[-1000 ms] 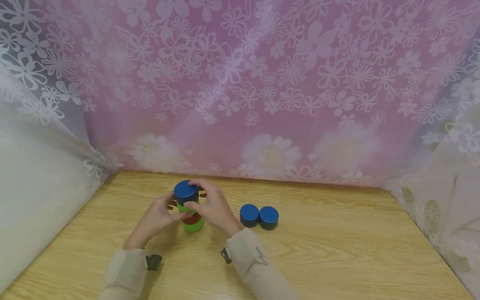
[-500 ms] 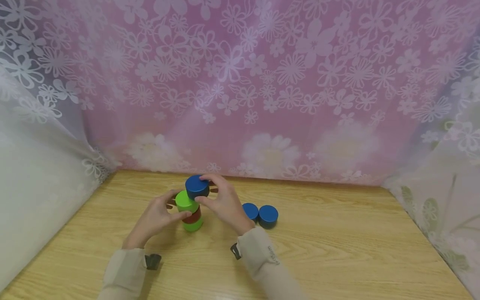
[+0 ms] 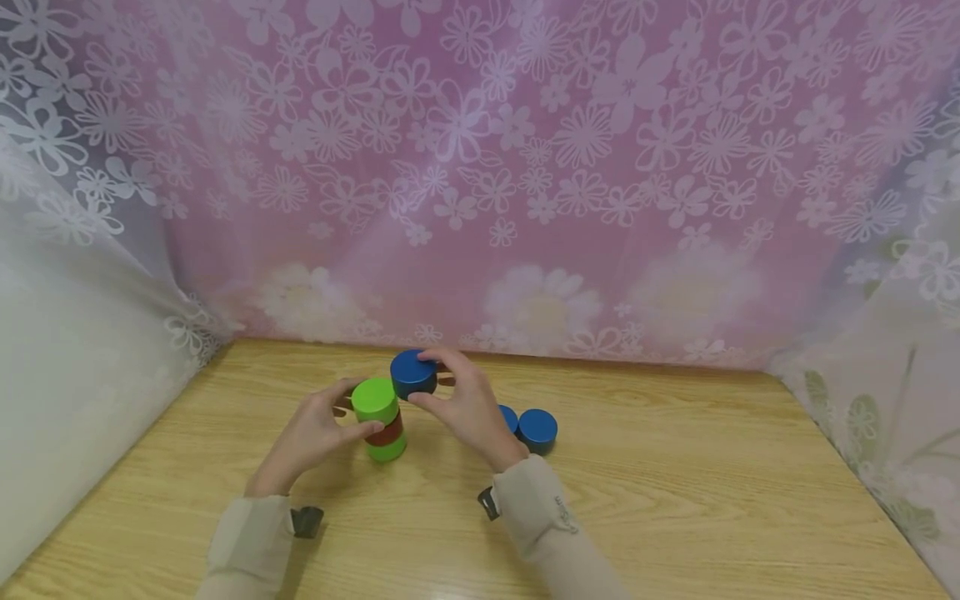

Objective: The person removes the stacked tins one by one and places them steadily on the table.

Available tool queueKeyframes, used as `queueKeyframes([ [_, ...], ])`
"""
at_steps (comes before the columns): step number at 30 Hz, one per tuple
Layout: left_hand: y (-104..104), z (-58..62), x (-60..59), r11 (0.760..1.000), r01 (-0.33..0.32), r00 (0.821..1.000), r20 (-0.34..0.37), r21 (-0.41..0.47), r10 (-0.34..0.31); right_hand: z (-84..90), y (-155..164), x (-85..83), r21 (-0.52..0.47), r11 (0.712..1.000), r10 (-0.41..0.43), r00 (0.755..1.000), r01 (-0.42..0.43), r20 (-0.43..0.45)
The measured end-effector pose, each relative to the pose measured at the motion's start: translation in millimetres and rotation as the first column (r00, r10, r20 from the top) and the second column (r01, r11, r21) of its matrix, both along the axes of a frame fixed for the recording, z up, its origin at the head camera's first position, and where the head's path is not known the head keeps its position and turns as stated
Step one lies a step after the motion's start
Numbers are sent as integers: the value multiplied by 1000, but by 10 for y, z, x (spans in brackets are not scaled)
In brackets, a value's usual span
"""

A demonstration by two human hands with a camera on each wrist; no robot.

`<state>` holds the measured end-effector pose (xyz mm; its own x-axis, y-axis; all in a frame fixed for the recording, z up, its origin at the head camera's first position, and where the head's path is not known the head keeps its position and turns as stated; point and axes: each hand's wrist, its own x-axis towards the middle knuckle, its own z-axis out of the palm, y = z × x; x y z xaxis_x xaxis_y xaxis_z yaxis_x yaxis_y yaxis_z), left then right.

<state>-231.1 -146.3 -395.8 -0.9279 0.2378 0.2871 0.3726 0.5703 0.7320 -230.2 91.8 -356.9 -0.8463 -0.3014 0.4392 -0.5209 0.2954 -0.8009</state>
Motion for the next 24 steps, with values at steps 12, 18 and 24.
queueKeyframes([
  [12, -1, 7, 10, 1000, -21, 1000, 17, -6, 21, -49, 128, 13, 15, 1000, -27, 1000, 27, -5],
  [18, -1, 11, 10, 1000, -25, 999, 21, -6, 26, -86, 180, 5, 10, 1000, -18, 1000, 18, -12],
  [24, 0, 14, 7, 1000, -18, 1000, 17, 3, 18, -118, 228, 10, 26, 999, -38, 999, 38, -12],
])
